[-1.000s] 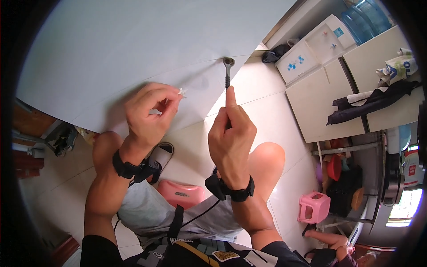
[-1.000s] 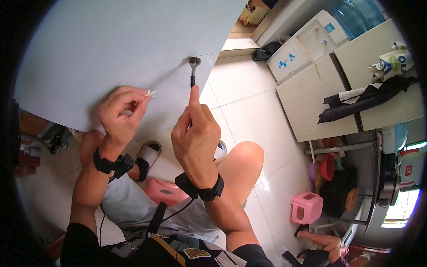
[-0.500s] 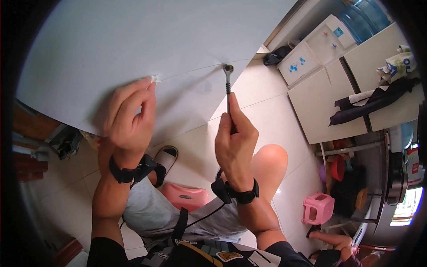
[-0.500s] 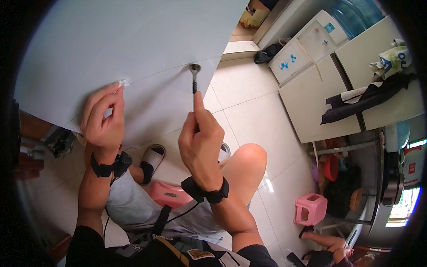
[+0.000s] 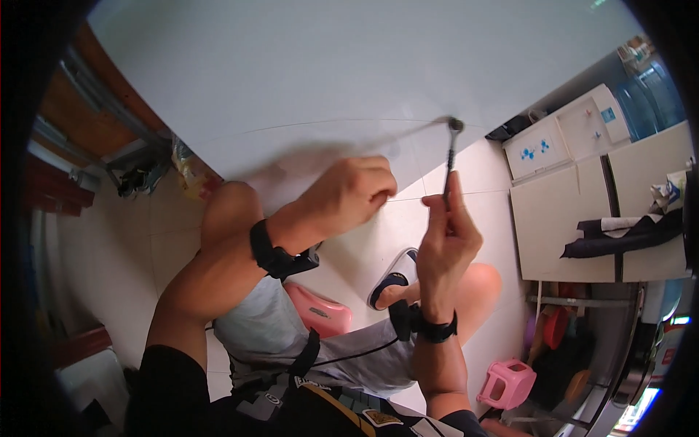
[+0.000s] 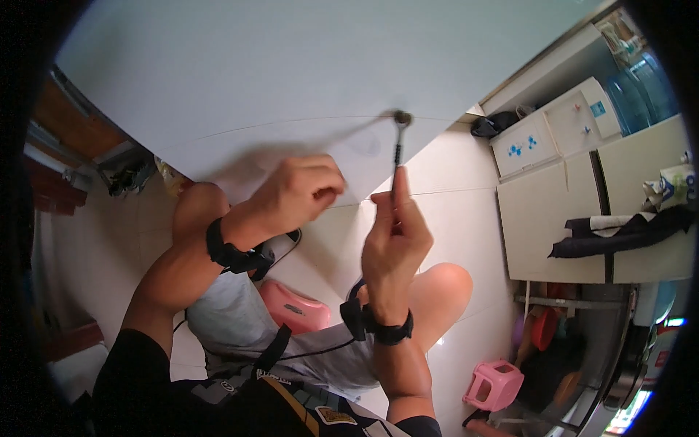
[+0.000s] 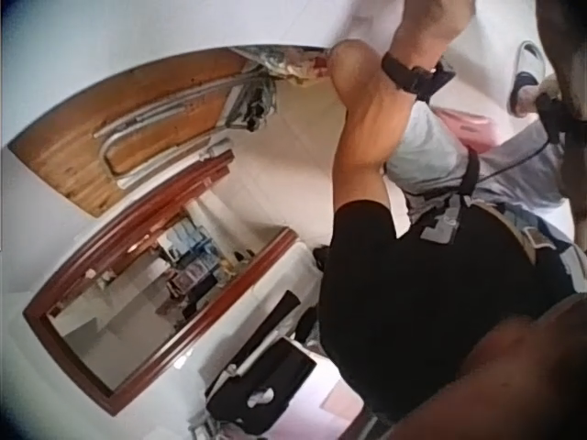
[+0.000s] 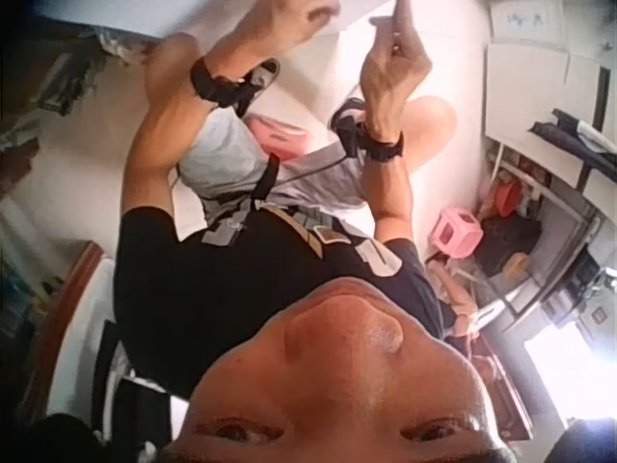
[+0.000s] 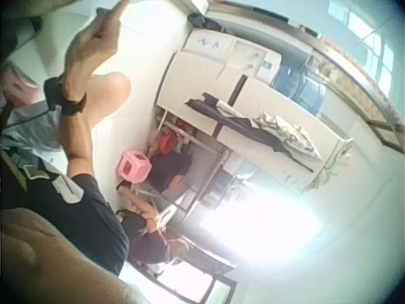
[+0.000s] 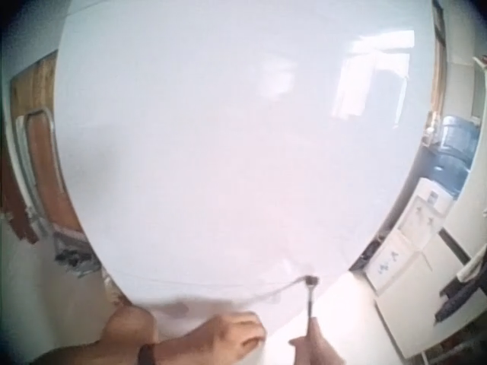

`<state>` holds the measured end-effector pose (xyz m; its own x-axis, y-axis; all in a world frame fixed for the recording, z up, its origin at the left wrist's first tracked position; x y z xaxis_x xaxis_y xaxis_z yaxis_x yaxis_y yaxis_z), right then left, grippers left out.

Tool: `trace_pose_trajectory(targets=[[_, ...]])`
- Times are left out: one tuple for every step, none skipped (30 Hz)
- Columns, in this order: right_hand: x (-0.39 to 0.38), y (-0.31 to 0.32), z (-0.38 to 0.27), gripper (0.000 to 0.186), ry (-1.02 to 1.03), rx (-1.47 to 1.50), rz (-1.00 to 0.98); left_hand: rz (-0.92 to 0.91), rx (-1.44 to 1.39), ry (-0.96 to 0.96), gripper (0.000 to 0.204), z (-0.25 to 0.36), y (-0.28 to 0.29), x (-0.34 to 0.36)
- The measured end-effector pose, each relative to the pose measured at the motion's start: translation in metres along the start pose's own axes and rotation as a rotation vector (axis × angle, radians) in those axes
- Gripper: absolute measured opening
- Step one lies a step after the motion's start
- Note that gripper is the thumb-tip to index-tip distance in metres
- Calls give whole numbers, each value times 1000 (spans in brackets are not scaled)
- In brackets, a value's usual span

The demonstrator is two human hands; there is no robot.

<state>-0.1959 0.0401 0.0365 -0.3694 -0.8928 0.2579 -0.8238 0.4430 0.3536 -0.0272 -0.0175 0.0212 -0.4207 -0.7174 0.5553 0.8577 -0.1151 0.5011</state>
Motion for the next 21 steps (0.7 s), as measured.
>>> trace_pose_trajectory(targets=[[-7,-10,-4,42,165,-1,-35,-140,-26,30,10,-2,-8,-2],[-15,-18,-10,42,330,-1,-70,-133,-24,36,10,-6,-14,-5],[-21,-19,-11,41,251,-19,-132,-258,-5,87,11,-13,-26,-11],[-19,-20,-11,41,251,-19,-139,-386,12,138,13,-13,-31,-15],[-13,-16,-10,41,273,-76,-95,-434,42,141,13,-9,-30,-18],[-6,-12,-9,40,295,-133,-52,-431,40,146,13,-9,-28,-22],[1,-8,-6,42,301,-137,-18,-500,73,214,13,-11,-30,-26],[6,-3,-5,45,290,-148,-15,-569,106,282,14,-13,-30,-29],[5,-5,-6,46,297,-189,-21,-569,111,283,14,-13,-25,-31],[3,-7,-7,47,300,-235,-25,-563,104,285,14,-14,-25,-32],[-2,-14,-11,48,418,-273,-46,-554,134,241,10,-15,-25,-33],[-10,-24,-16,48,534,-309,-67,-544,164,197,7,-16,-26,-34],[-18,-34,-21,48,484,-235,-123,-545,162,199,7,-19,-28,-36],[-22,-40,-23,47,458,-198,-130,-615,167,234,3,-25,-33,-39],[-19,-38,-24,47,471,-209,-96,-685,174,269,3,-30,-38,-42],[-15,-39,-25,47,485,-208,-68,-685,182,282,3,-35,-38,-49],[-11,-34,-24,47,407,-229,-21,-652,187,235,3,-35,-40,-50],[-8,-29,-20,47,388,-221,-22,-619,195,190,3,-35,-40,-50],[-9,-33,-22,47,446,-223,-31,-673,243,207,4,-23,-31,-43],[-14,-38,-27,47,500,-229,-38,-731,306,196,6,-17,-30,-38],[-20,-47,-31,46,539,-228,-82,-785,296,248,7,-7,-18,-34]])
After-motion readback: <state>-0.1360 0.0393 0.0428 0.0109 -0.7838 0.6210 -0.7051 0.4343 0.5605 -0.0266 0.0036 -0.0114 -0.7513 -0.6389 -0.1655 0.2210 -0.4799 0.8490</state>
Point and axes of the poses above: each hand's wrist, its own x-axis towards the middle knuckle, its own y-axis out of the back of the hand, z = x × y, the point moved 4 cm from there along x, towards the middle knuckle, and after that the axes turned 1 degree about z, right-handed, at the moved point
